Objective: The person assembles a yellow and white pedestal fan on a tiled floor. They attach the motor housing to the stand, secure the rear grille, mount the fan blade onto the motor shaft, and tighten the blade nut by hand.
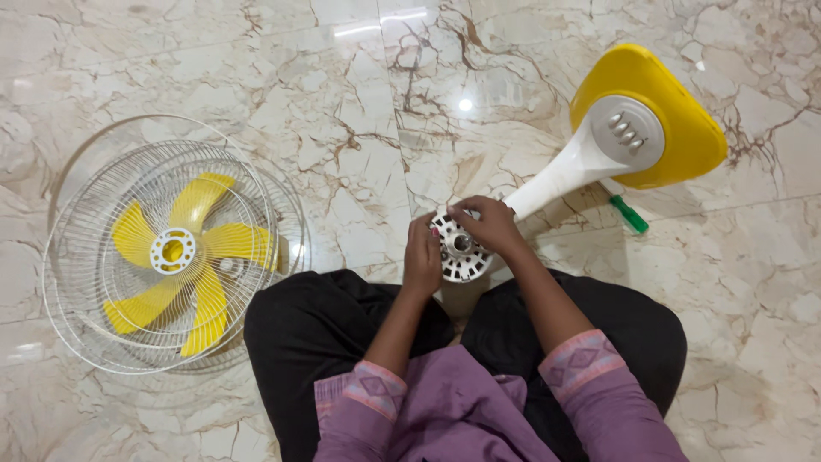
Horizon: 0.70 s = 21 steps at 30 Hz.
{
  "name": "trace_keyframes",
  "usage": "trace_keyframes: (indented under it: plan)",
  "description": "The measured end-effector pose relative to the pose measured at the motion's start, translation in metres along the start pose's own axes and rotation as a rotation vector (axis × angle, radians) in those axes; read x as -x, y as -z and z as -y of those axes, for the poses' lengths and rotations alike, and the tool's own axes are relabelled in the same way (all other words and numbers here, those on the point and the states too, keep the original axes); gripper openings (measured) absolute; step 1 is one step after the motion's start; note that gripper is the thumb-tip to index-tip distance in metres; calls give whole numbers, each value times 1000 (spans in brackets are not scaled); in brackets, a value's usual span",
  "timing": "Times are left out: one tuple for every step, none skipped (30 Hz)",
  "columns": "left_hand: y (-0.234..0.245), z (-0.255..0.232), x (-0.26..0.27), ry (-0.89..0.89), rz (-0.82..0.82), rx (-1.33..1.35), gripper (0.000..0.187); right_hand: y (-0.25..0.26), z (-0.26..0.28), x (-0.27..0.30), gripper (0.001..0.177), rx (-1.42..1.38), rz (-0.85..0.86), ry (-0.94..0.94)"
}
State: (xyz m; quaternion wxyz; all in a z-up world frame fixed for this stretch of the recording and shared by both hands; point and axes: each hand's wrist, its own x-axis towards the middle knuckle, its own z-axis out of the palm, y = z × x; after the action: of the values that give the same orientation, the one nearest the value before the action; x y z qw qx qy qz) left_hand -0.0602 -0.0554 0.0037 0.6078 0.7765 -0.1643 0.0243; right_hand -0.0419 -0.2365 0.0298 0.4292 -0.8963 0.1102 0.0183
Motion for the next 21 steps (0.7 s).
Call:
trace_keyframes:
  plan:
    - [-5,3,0,30,-50,4,36,0,0,-2,44,8,-4,50]
    - [-11,7,2,91,-90,-2,35,-1,-1,-3,44,-2,25,-19]
    - [-15,10,2,152,-130,-7,36,-2,-2,-4,44,-12,53,-89]
    - [-18,13,1,209,-170,-12,36,-1,-2,-5,44,-22,79,-157]
    - [-20,16,0,271,-189,27,35,-1,-3,-7,45,-35,79,-154]
    - [-21,18,0,337,-207,64,34,-1,-3,-7,45,-50,82,-154]
    - [-21,20,0,404,-225,101,34,-2,-3,-9,45,-64,86,-154]
    - [-21,21,0,413,-230,88,34,-2,-4,-9,44,-56,78,-124]
    - [-21,22,0,423,-234,75,34,-3,-5,-11,44,-49,69,-95]
    - [-21,22,1,434,-238,62,33,-4,-6,-11,43,-41,62,-66]
    - [-20,23,1,432,-240,65,33,-5,-7,-10,42,-72,67,-82]
    - [-20,23,0,429,-244,71,33,-6,-7,-10,42,-101,74,-96]
    - [-20,23,1,427,-248,76,33,-7,-8,-9,42,-129,81,-110]
    - [-19,23,0,418,-247,96,33,-7,-8,-9,41,-138,73,-81]
    - [-19,23,-1,410,-245,117,33,-7,-8,-9,41,-147,64,-51]
    - [-19,23,0,401,-242,135,33,-8,-8,-7,40,-159,56,-24]
    - [-18,24,0,409,-226,143,33,-7,-9,-7,40,-142,54,-20]
    - [-16,25,-1,416,-211,150,33,-7,-9,-7,40,-127,53,-16]
    - [-15,26,-2,424,-196,156,33,-6,-9,-7,40,-111,53,-12]
    - [-14,26,-4,433,-187,167,33,-6,-8,-6,39,-117,50,-8]
    - [-13,27,-6,442,-177,177,32,-6,-8,-5,39,-123,47,-4]
